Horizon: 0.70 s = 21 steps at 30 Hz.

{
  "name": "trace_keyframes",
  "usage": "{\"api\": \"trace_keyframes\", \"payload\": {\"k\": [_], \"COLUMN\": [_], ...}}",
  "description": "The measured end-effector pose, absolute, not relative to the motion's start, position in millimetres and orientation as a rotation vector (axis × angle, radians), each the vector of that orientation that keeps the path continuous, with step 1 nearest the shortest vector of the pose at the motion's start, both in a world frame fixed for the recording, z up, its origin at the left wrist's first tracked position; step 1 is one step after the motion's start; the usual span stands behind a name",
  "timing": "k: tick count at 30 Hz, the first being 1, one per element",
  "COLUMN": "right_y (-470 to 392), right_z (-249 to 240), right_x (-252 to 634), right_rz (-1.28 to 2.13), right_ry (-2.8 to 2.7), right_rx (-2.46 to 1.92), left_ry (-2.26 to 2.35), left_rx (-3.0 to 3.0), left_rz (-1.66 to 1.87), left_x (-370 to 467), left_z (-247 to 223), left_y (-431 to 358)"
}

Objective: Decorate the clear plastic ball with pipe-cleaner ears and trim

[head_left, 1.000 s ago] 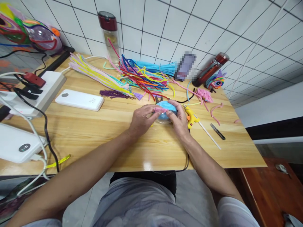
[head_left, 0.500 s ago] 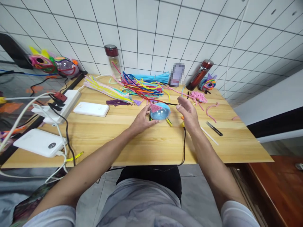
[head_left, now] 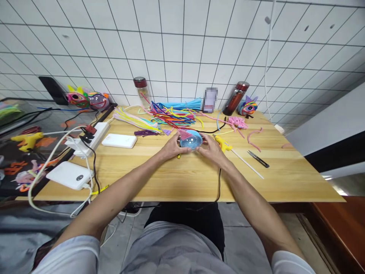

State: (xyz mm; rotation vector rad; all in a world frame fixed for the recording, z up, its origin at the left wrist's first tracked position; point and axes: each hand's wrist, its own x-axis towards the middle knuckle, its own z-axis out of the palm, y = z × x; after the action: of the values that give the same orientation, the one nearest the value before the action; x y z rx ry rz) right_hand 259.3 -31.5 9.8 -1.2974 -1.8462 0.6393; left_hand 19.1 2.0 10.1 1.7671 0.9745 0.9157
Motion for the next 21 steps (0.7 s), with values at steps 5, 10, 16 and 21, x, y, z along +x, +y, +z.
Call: {"api": "trace_keyframes", "payload": {"k": [5, 10, 16, 21], "right_y": [-41.7, -40.3, -43.4, -66.0], "right_z": [13.3, 15.4, 12.5, 36.9], "right_x": [256.0, 231.8, 213.6, 256.1], "right_rz": [0.45, 0.249, 0.343, 0.569], "right_ry": [-1.864, -1.815, -1.793, -1.631], "right_rx": [-1.303, -1.343, -1.395, -1.463], "left_ry": [0.982, 1.002, 0.999, 1.055], "left_rx": [1.76, 1.743, 1.768, 1.775], "left_rz": [0.932, 0.945, 0.962, 0.921], "left_x": [13.8, 13.9, 12.1, 8.6], "left_z": [0.2, -8.9, -14.1, -15.3], "left_y": [2.9, 5.1, 6.7, 8.2]}}
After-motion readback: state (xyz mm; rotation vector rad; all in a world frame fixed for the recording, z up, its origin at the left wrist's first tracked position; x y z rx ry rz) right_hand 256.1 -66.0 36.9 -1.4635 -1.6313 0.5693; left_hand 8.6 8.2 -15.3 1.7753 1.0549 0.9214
